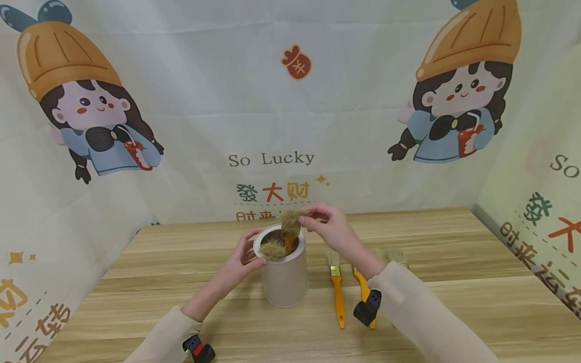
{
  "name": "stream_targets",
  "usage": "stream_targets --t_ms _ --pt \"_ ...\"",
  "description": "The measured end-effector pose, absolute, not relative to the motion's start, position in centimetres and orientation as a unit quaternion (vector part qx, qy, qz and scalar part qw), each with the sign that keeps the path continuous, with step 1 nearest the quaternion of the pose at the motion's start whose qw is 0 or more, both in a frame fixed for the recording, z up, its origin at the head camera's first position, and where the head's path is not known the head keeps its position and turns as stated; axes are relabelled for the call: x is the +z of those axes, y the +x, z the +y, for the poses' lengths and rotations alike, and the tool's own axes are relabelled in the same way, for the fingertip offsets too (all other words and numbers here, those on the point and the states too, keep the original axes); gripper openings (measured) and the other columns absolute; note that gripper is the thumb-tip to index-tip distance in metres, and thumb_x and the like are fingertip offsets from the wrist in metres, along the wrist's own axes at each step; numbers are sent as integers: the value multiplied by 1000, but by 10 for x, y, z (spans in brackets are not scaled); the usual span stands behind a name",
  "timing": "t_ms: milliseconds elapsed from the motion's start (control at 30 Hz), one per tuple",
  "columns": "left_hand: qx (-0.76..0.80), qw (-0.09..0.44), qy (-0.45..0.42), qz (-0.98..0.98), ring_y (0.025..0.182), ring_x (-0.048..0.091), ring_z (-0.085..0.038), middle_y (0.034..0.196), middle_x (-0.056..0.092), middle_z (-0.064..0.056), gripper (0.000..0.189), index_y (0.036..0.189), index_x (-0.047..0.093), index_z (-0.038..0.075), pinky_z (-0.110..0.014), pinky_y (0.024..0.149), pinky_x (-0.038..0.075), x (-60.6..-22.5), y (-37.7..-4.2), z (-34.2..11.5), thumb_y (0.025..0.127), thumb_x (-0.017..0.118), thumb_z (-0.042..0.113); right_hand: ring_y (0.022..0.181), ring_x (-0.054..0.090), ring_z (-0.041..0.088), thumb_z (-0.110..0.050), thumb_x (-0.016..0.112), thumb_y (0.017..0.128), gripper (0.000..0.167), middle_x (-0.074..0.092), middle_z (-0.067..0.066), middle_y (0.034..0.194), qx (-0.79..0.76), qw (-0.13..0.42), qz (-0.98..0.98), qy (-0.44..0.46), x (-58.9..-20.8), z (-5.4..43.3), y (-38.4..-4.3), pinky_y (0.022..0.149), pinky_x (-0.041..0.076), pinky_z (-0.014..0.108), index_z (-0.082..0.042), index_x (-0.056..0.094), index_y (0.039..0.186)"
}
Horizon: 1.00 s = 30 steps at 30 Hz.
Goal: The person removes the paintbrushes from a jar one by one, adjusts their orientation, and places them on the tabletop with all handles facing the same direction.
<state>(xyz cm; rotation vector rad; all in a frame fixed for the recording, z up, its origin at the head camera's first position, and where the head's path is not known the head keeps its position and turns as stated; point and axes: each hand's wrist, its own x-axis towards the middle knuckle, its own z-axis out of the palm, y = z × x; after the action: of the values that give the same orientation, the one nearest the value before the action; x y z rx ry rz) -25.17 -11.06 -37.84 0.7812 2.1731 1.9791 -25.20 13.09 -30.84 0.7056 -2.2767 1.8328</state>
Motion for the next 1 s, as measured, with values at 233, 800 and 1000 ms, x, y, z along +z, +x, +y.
stream_targets --t_ms 233,800,1000 --pt "651 49 258 712 114 40 -30 126 35 -18 67 133 23 14 -38 94 34 -378 -251 -111 80 64 6 75 57 15 -8 57 86 23 61 2 87 621 63 -745 235 -300 136 -251 75 47 37 9 56 102" --pt "650 54 252 715 115 39 -31 128 34 -19 65 133 24 13 -37 95 34 -378 -252 -111 81 62 3 73 58 14 -9 57 86 8 62 -3 80 660 91 -707 236 -282 153 -244 72 48 29 -9 61 94" --pt "649 51 251 716 115 40 -30 127 34 -18 65 133 24 14 -36 95 33 -378 -252 -111 81 62 3 72 57 12 -1 55 86 20 62 -1 78 691 119 -662 266 -273 157 -241 67 49 25 -18 65 85"
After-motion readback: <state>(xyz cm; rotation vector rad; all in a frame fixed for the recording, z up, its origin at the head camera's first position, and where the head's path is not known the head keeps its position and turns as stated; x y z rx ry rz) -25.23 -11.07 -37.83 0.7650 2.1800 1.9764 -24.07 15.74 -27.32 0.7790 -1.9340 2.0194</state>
